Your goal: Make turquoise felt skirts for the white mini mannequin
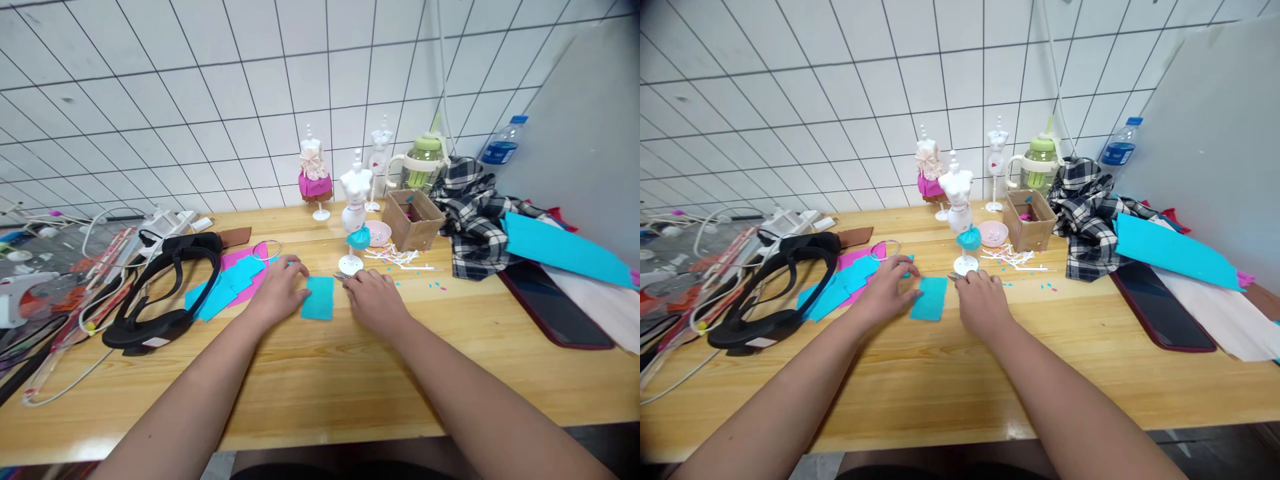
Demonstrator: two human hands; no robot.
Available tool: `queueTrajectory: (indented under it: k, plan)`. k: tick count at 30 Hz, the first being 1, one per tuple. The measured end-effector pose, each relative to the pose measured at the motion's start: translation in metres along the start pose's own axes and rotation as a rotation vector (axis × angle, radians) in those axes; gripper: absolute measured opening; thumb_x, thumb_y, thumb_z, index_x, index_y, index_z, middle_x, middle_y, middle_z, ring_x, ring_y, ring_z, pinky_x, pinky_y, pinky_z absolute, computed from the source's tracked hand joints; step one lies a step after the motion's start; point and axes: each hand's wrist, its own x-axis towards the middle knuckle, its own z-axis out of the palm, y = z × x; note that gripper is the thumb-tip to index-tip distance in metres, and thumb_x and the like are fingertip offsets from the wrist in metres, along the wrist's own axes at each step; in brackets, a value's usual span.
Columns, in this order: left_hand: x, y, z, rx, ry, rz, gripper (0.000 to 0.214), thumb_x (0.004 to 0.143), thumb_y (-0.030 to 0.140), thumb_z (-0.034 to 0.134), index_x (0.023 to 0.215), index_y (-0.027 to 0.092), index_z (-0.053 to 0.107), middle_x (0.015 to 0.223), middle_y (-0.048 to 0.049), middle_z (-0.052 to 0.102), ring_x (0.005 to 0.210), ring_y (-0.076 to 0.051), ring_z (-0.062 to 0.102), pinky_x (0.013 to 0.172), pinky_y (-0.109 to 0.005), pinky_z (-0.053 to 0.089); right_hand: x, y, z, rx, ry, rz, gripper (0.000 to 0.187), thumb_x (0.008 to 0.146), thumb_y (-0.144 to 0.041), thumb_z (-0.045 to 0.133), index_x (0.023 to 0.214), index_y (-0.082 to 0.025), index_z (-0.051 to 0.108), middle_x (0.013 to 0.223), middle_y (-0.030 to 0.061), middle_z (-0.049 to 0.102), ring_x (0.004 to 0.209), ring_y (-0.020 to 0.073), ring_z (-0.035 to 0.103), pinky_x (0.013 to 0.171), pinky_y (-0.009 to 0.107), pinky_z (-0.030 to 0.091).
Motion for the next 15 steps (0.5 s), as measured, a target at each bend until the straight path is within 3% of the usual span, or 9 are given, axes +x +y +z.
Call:
queueTrajectory:
  k: [4,8,11,15]
  plan:
    - [0.0,0.001,0.004,-0.061,-0.23,0.168,0.015,0.077,0.033,0.066,0.09,0.026,0.068,0.11,-0.0055,0.057,0.105,-0.026,0.053,0.094,-0.042,0.042,0.0,-0.004,-0.004,0.134,0.083,-0.116,0.023,0.093,-0.023,0.044,0.101,-0.019,0.065,0.101,0.0103,0.063,0.098,0.0248,0.05,0.084,0.036,0.036]
    - [0.0,-0.001,0.016,-0.082,-0.162,0.117,0.017,0.078,0.034,0.065,0.092,0.024,0.068,0.118,-0.0074,0.056,0.11,-0.028,0.051,0.096,-0.043,0.04,-0.002,-0.018,-0.001,0.207,0.003,-0.351,0.018,0.091,-0.026,0.05,0.091,-0.019,0.067,0.09,0.0062,0.064,0.09,0.0215,0.052,0.083,0.033,0.037]
    - [0.0,0.004,0.012,-0.064,-0.097,0.112,0.015,0.078,0.03,0.064,0.091,0.023,0.069,0.111,-0.0073,0.06,0.106,-0.026,0.054,0.094,-0.042,0.041,-0.002,-0.019,0.004,0.166,-0.082,-0.362,0.016,0.089,-0.025,0.053,0.09,-0.019,0.069,0.087,0.0058,0.065,0.089,0.0211,0.054,0.08,0.032,0.038]
    - [-0.004,0.021,-0.001,-0.057,-0.278,0.228,0.008,0.079,0.025,0.062,0.08,0.023,0.069,0.089,-0.004,0.067,0.09,-0.022,0.059,0.081,-0.034,0.045,0.002,-0.011,0.006,0.172,-0.144,-0.332,0.018,0.09,-0.023,0.052,0.092,-0.02,0.069,0.09,0.0061,0.066,0.092,0.0193,0.056,0.082,0.03,0.038]
